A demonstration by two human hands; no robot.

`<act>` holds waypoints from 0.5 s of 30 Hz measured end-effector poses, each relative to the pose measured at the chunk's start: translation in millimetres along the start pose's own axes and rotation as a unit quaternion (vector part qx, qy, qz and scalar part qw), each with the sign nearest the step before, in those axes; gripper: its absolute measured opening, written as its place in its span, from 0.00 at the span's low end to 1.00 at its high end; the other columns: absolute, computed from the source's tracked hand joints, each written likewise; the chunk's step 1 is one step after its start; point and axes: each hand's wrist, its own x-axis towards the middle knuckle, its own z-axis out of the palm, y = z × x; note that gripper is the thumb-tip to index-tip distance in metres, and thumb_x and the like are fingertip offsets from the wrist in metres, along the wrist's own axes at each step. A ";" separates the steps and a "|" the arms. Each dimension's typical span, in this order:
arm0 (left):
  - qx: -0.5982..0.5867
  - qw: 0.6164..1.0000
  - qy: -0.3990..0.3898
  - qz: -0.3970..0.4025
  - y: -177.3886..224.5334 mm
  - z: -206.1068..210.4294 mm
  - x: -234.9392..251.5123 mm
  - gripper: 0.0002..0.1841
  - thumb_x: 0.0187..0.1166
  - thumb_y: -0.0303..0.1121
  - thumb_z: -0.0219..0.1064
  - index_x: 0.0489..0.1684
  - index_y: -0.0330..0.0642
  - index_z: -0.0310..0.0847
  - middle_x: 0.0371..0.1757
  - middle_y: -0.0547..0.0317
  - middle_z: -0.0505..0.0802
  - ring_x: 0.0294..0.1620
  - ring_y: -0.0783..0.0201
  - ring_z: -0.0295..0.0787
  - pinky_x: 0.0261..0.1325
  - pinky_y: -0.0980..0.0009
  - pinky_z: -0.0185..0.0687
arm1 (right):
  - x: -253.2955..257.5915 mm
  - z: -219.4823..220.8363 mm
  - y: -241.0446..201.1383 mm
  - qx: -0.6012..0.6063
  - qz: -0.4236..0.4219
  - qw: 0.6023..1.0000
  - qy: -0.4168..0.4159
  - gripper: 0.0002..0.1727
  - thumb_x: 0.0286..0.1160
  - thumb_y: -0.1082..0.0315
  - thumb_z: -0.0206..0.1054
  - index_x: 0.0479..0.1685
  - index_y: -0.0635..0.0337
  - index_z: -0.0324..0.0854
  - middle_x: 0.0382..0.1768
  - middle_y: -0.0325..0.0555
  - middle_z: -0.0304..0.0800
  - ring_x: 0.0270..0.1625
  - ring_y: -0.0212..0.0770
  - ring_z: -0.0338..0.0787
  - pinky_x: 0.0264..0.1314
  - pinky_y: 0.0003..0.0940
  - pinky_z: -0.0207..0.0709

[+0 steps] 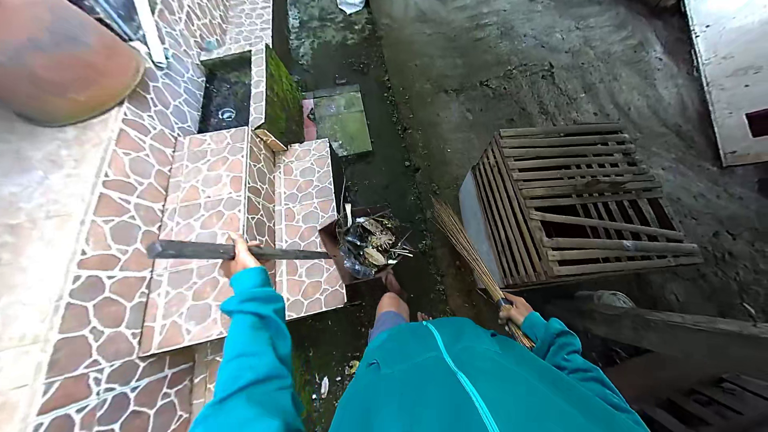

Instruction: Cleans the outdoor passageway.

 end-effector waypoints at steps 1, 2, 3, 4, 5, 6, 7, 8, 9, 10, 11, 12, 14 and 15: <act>0.009 1.000 -0.004 0.002 11.8 11.9 14.1 0.38 0.85 0.65 0.49 0.66 0.35 0.80 0.50 0.45 0.92 0.44 0.59 0.90 0.54 0.55 0.84 | 1.7 -2.9 -11.8 0.005 0.002 1.000 -0.004 0.39 0.66 0.80 0.70 0.84 0.61 0.66 0.46 0.61 0.89 0.31 0.48 0.89 0.37 0.46 0.85; 0.012 1.000 -0.011 0.004 23.0 24.2 29.7 0.38 0.85 0.66 0.50 0.67 0.36 0.79 0.52 0.45 0.92 0.45 0.59 0.90 0.55 0.54 0.84 | 4.7 -5.9 -23.7 0.014 0.002 1.000 -0.010 0.39 0.66 0.81 0.70 0.84 0.61 0.65 0.47 0.61 0.89 0.31 0.48 0.89 0.37 0.45 0.86; 0.012 1.000 -0.014 0.007 34.2 37.7 44.4 0.37 0.84 0.66 0.50 0.66 0.37 0.79 0.51 0.47 0.92 0.44 0.60 0.89 0.53 0.55 0.83 | 9.6 -8.1 -33.9 0.027 -0.003 1.000 -0.013 0.39 0.64 0.81 0.70 0.84 0.62 0.65 0.46 0.60 0.89 0.30 0.47 0.89 0.35 0.44 0.86; 0.013 1.000 -0.015 0.009 44.1 51.2 59.9 0.38 0.84 0.67 0.50 0.66 0.37 0.79 0.51 0.47 0.92 0.44 0.61 0.89 0.53 0.56 0.84 | 14.5 -9.5 -45.7 0.043 -0.009 0.999 -0.014 0.40 0.62 0.81 0.70 0.83 0.62 0.66 0.44 0.58 0.89 0.27 0.45 0.88 0.33 0.42 0.86; 0.016 1.000 -0.013 0.009 54.3 64.7 74.5 0.38 0.84 0.67 0.50 0.66 0.38 0.79 0.50 0.48 0.91 0.44 0.62 0.89 0.53 0.57 0.84 | 18.5 -10.9 -61.0 0.059 -0.011 0.998 -0.015 0.41 0.61 0.82 0.70 0.84 0.62 0.65 0.41 0.57 0.89 0.25 0.43 0.87 0.30 0.40 0.85; 0.018 1.000 -0.015 0.007 66.6 78.5 87.2 0.38 0.85 0.66 0.50 0.67 0.37 0.79 0.52 0.47 0.91 0.46 0.61 0.89 0.55 0.57 0.83 | 22.9 -13.2 -80.5 0.074 -0.012 0.997 -0.015 0.42 0.60 0.83 0.69 0.83 0.63 0.65 0.39 0.55 0.89 0.23 0.41 0.86 0.28 0.38 0.84; 0.021 1.000 -0.015 0.002 79.1 92.8 99.9 0.37 0.85 0.65 0.50 0.69 0.37 0.78 0.54 0.46 0.91 0.48 0.60 0.89 0.57 0.57 0.82 | 28.0 -15.9 -102.5 0.089 -0.009 0.996 -0.014 0.42 0.60 0.84 0.69 0.83 0.63 0.64 0.37 0.54 0.88 0.22 0.41 0.86 0.26 0.36 0.84; 0.022 1.000 -0.021 0.004 88.5 106.0 115.9 0.36 0.86 0.64 0.51 0.70 0.37 0.77 0.55 0.46 0.91 0.50 0.60 0.89 0.58 0.56 0.82 | 33.8 -17.0 -123.7 0.103 -0.003 0.995 -0.014 0.42 0.61 0.85 0.68 0.84 0.62 0.63 0.37 0.55 0.89 0.21 0.41 0.85 0.26 0.36 0.83; 0.019 0.999 -0.030 0.010 97.3 120.4 135.1 0.36 0.86 0.63 0.51 0.70 0.37 0.77 0.54 0.45 0.91 0.48 0.59 0.89 0.57 0.55 0.83 | 42.4 -17.3 -143.8 0.119 -0.001 0.993 -0.011 0.43 0.61 0.85 0.68 0.85 0.62 0.62 0.36 0.54 0.89 0.21 0.41 0.85 0.25 0.36 0.83; 0.014 0.999 -0.039 0.016 108.3 136.5 154.3 0.35 0.86 0.63 0.52 0.68 0.36 0.78 0.51 0.45 0.91 0.45 0.59 0.89 0.54 0.56 0.83 | 52.1 -17.6 -163.6 0.135 0.000 0.991 -0.001 0.43 0.61 0.85 0.68 0.86 0.62 0.62 0.34 0.54 0.89 0.20 0.41 0.85 0.23 0.36 0.83; 0.009 0.999 -0.046 0.017 121.3 152.5 170.2 0.33 0.87 0.61 0.52 0.66 0.36 0.78 0.48 0.46 0.91 0.41 0.60 0.88 0.49 0.57 0.84 | 60.1 -19.9 -185.7 0.149 0.004 0.989 0.008 0.43 0.62 0.86 0.68 0.86 0.62 0.62 0.33 0.54 0.89 0.19 0.41 0.85 0.22 0.36 0.83; 0.006 0.999 -0.050 0.017 133.7 166.5 184.2 0.32 0.88 0.59 0.52 0.64 0.35 0.79 0.45 0.48 0.90 0.37 0.62 0.87 0.44 0.60 0.83 | 68.1 -22.5 -207.7 0.159 0.008 0.987 0.017 0.41 0.63 0.86 0.67 0.85 0.63 0.63 0.32 0.53 0.89 0.19 0.41 0.85 0.22 0.35 0.83; 0.006 0.998 -0.067 0.018 152.0 190.7 219.5 0.31 0.89 0.58 0.52 0.65 0.34 0.78 0.47 0.45 0.90 0.40 0.60 0.87 0.47 0.58 0.83 | 88.5 -23.8 -244.8 0.183 0.014 0.982 0.035 0.39 0.64 0.86 0.66 0.83 0.64 0.64 0.31 0.53 0.88 0.18 0.41 0.85 0.22 0.36 0.83; 0.013 0.997 -0.075 0.020 158.6 203.9 239.1 0.33 0.88 0.60 0.51 0.66 0.34 0.78 0.49 0.44 0.91 0.41 0.58 0.88 0.48 0.56 0.83 | 98.3 -24.8 -260.5 0.194 0.017 0.980 0.045 0.39 0.64 0.87 0.67 0.82 0.65 0.64 0.30 0.53 0.87 0.17 0.41 0.85 0.21 0.35 0.83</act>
